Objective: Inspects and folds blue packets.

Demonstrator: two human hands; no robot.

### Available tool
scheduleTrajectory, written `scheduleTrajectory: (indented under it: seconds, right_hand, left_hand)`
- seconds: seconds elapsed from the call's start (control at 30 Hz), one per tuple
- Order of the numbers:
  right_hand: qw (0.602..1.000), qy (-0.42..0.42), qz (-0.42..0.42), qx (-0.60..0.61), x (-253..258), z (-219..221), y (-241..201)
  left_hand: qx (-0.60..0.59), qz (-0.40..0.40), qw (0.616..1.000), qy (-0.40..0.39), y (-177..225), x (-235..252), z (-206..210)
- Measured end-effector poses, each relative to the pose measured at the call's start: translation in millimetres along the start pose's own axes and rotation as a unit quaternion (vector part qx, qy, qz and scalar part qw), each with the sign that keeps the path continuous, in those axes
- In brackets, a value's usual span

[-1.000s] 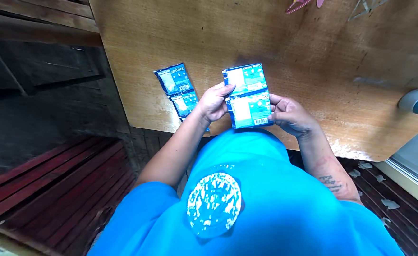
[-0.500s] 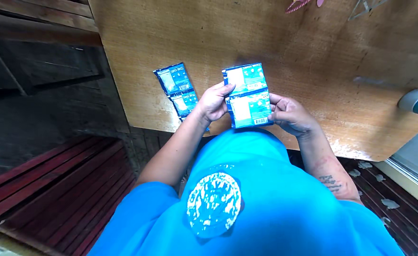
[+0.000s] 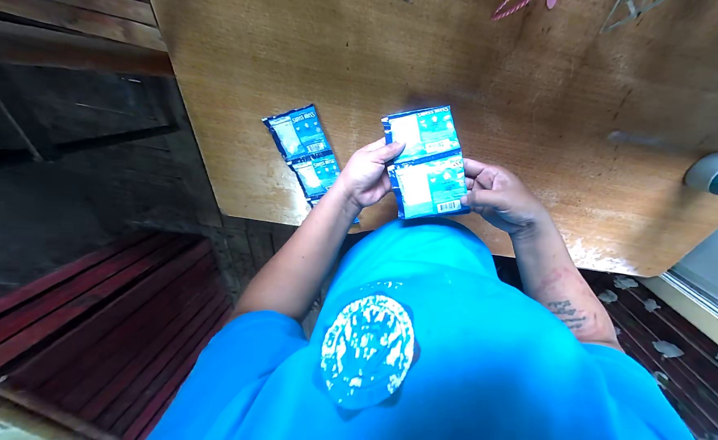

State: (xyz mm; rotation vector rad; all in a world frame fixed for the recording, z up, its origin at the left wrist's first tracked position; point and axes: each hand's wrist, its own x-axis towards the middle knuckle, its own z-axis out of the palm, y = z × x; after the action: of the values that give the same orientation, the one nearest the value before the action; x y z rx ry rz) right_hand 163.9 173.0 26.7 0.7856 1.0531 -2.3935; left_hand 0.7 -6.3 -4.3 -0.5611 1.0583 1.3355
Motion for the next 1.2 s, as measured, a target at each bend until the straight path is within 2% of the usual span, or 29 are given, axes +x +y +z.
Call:
scheduleTrajectory:
  seconds: [1.2]
  right_hand:
    - [1.0,-0.008,-0.001,-0.001,1.3,-1.4,-1.5]
  left_hand:
    - [-0.007,-0.001,1.0,-0.006,0.6,0.7,-0.5]
